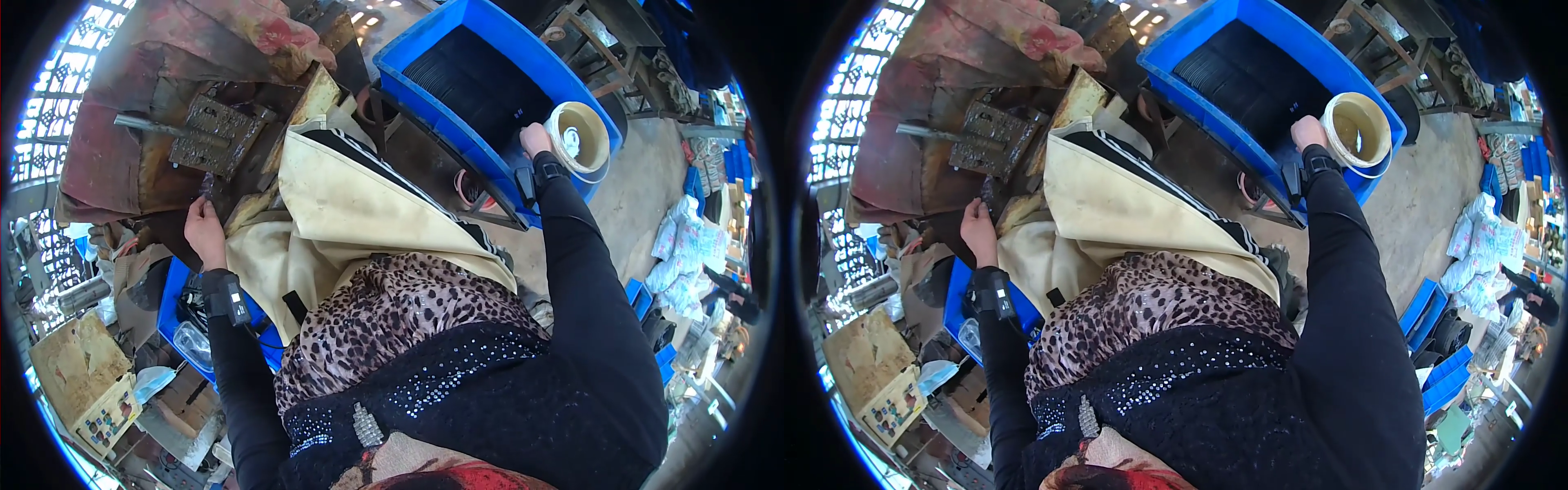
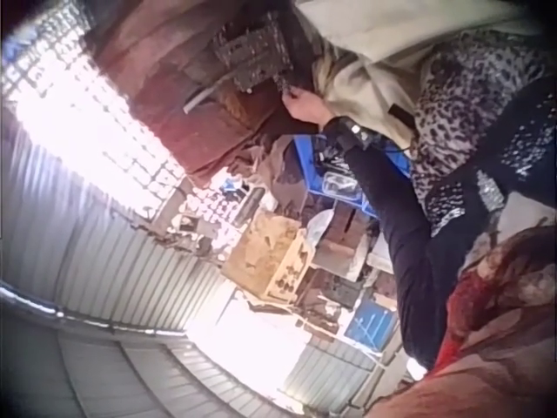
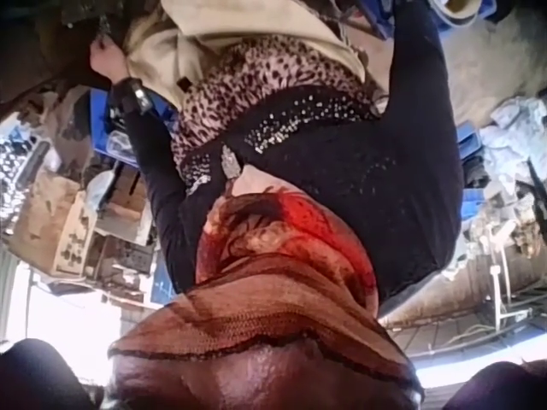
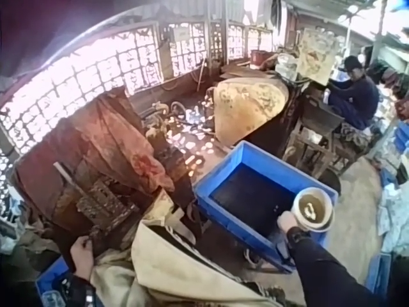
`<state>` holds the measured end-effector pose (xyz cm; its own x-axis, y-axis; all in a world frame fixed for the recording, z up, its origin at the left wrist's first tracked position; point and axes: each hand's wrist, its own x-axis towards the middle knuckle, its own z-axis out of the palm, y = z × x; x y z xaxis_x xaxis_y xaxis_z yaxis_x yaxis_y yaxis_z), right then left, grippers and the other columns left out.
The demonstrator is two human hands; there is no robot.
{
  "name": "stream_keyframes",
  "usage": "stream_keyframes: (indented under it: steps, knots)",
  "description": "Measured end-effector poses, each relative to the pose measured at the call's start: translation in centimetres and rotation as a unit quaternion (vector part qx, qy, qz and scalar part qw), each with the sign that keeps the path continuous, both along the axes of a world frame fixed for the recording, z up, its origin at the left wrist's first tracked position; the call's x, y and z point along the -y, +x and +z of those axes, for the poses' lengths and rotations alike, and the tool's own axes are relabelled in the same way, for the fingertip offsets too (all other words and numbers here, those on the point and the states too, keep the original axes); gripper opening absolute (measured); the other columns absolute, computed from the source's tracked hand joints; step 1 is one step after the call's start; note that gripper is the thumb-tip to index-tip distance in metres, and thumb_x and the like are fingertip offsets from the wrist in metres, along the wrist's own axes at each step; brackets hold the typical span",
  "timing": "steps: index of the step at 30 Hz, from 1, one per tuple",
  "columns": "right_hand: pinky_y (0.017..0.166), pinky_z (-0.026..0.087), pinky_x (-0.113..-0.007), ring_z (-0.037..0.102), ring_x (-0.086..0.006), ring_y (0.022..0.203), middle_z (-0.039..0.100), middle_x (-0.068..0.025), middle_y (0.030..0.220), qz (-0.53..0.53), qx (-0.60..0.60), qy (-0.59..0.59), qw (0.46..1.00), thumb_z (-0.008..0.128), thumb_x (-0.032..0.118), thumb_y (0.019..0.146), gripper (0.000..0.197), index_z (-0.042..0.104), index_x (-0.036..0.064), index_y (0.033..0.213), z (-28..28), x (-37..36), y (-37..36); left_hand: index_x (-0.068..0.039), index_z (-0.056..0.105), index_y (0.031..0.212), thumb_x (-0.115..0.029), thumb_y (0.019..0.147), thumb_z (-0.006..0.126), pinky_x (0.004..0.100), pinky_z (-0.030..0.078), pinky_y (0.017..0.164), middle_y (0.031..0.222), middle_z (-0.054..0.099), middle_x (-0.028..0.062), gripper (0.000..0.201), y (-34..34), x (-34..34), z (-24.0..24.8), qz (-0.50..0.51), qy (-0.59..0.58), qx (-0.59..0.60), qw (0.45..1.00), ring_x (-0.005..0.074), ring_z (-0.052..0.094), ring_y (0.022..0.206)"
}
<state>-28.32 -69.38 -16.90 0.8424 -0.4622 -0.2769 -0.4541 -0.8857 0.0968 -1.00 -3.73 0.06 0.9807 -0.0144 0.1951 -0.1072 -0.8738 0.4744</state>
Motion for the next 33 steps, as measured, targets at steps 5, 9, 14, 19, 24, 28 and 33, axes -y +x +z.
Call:
stream_keyframes:
  steps: [5,9,14,19,24,28,33]
  knots:
    - [0.041,0.049,-0.034,0.061,-0.0248,0.05,0.063,-0.0119,0.069,-0.28,0.057,0.159,0.945,0.057,0.024,0.092,0.026,0.063,0.0018,0.081,-1.7,-0.3,1.5,-0.002,0.067,0.108,-0.017,0.09,0.06,0.036,0.051,0.078,0.096,0.07,0.0169,0.025,-0.4,-0.1,0.1,-0.004,-0.007,0.01,1.0,0.0292,0.067,0.087]
    - [0.04,0.049,-0.033,0.061,-0.0236,0.051,0.063,-0.0094,0.07,-0.366,0.085,0.212,0.902,0.058,0.023,0.092,0.018,0.063,0.0063,0.086,-3.4,0.7,1.2,-0.002,0.067,0.108,-0.018,0.09,0.06,0.0361,0.051,0.078,0.097,0.07,0.0171,0.025,-0.5,-0.5,0.3,-0.004,0.004,0.013,1.0,0.0294,0.067,0.088]
    - [0.062,0.055,-0.039,0.069,-0.0286,0.07,0.069,-0.0155,0.074,-0.201,0.142,0.092,0.965,0.061,0.009,0.08,0.014,0.071,0.0007,0.077,-5.5,1.3,-0.4,-0.003,0.067,0.109,-0.018,0.09,0.06,0.0362,0.051,0.079,0.097,0.07,0.0172,0.025,-0.4,-0.3,0.3,-0.002,0.002,0.002,1.0,0.0295,0.067,0.088]
    - [0.054,0.053,-0.036,0.059,-0.0237,0.056,0.06,-0.0091,0.067,-0.482,0.267,0.358,0.754,0.06,0.013,0.086,0.014,0.063,0.0028,0.077,-0.4,-2.3,1.0,-0.003,0.067,0.109,-0.019,0.09,0.06,0.0362,0.051,0.079,0.097,0.07,0.0174,0.026,-0.7,-0.6,0.4,-0.002,0.004,0.014,1.0,0.0296,0.067,0.088]
    - [0.048,0.05,-0.033,0.044,-0.0169,0.047,0.044,0.0001,0.062,-0.575,0.277,0.518,0.57,0.056,0.02,0.093,0.021,0.053,0.0065,0.077,8.3,-4.6,1.3,-0.003,0.067,0.109,-0.018,0.09,0.06,0.0362,0.05,0.079,0.096,0.069,0.0173,0.025,0.3,-0.1,-0.3,-0.005,0.001,0.0,1.0,0.0296,0.067,0.088]
    - [0.052,0.049,-0.04,0.055,-0.0218,0.057,0.057,-0.0069,0.07,-0.398,0.356,0.401,0.744,0.052,0.025,0.096,0.023,0.054,0.0067,0.083,17.4,-4.7,1.5,-0.003,0.067,0.108,-0.016,0.091,0.058,0.0366,0.05,0.079,0.097,0.069,0.0182,0.023,0.8,-1.3,-1.0,-0.036,-0.015,0.03,0.999,0.0309,0.066,0.088]
    - [0.077,0.05,-0.05,0.064,-0.0434,0.086,0.065,-0.028,0.09,-0.256,0.342,-0.086,0.9,0.051,0.025,0.089,0.031,0.064,-0.003,0.085,18.5,0.3,-2.4,0.001,0.064,0.101,-0.012,0.091,0.057,0.0402,0.05,0.075,0.091,0.065,0.0221,0.018,0.4,-2.1,-0.9,-0.07,-0.026,0.064,0.995,0.0368,0.063,0.084]
